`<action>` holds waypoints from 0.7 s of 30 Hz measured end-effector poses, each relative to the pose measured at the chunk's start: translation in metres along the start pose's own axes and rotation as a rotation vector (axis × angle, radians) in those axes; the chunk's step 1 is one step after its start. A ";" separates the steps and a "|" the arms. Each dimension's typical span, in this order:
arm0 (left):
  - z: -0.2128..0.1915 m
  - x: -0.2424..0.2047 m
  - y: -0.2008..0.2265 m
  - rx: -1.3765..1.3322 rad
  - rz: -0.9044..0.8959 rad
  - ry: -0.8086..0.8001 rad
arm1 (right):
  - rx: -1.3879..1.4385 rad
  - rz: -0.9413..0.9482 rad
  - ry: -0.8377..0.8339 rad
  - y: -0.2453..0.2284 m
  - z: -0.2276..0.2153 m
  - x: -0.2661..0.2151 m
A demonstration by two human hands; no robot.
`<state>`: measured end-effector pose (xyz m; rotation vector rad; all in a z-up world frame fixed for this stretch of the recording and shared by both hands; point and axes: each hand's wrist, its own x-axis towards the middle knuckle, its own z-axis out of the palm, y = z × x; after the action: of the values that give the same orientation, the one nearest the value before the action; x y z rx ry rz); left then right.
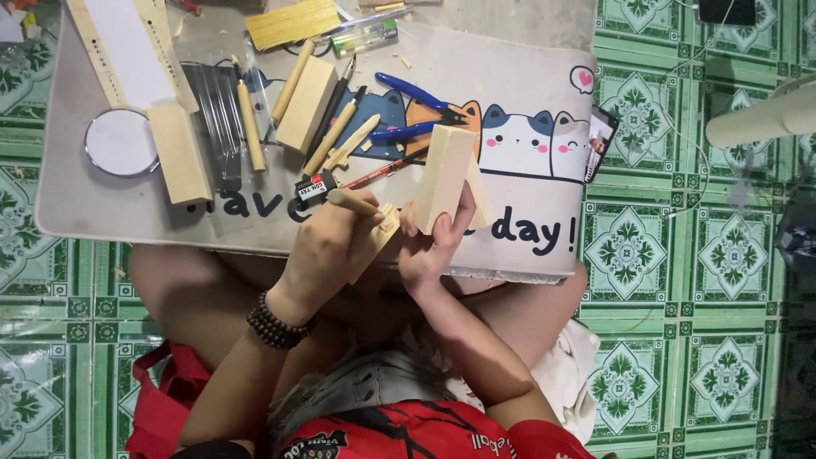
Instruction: Carving details into a small wooden block using a hand tool and smoothing the surfaces with sandpaper.
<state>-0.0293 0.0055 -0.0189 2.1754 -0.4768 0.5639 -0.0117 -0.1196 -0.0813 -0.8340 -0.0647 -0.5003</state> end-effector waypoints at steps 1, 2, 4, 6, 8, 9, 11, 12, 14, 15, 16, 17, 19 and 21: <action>0.000 0.001 0.001 0.023 0.001 -0.005 | -0.012 -0.004 -0.007 0.001 -0.001 0.000; 0.001 0.002 0.002 0.047 0.002 -0.010 | -0.025 -0.007 -0.014 0.001 -0.002 0.000; 0.000 0.004 0.005 0.066 -0.005 -0.020 | -0.025 -0.002 -0.012 0.002 -0.002 -0.001; 0.000 0.005 0.006 0.087 -0.013 -0.028 | -0.025 0.003 -0.013 0.003 -0.003 -0.002; 0.000 0.005 0.006 0.099 -0.019 -0.043 | -0.039 -0.001 -0.020 0.004 -0.005 -0.002; 0.000 0.005 0.005 0.099 -0.020 -0.044 | -0.039 0.000 -0.019 0.003 -0.004 -0.001; 0.002 0.003 0.005 0.130 -0.020 -0.073 | -0.032 0.000 -0.018 0.001 -0.002 -0.001; 0.003 0.002 0.005 0.129 -0.023 -0.076 | -0.034 0.003 -0.014 0.001 -0.003 -0.002; 0.006 0.002 0.003 0.165 -0.014 -0.077 | -0.033 0.011 -0.022 0.002 -0.003 -0.002; 0.005 0.002 0.004 0.165 -0.011 -0.079 | -0.032 0.009 -0.020 0.001 -0.002 -0.002; 0.005 0.003 0.005 0.169 -0.013 -0.079 | -0.039 0.012 -0.017 0.000 -0.001 -0.002; 0.005 0.003 0.006 0.174 -0.015 -0.079 | -0.046 0.015 -0.014 -0.002 0.000 -0.003; 0.005 0.004 0.006 0.183 -0.004 -0.079 | -0.044 0.010 -0.016 -0.001 -0.001 -0.002; 0.006 0.004 0.005 0.195 0.005 -0.077 | -0.042 0.008 -0.021 0.000 -0.002 -0.001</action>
<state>-0.0276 -0.0033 -0.0171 2.3895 -0.4855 0.5506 -0.0130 -0.1208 -0.0833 -0.8803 -0.0701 -0.4867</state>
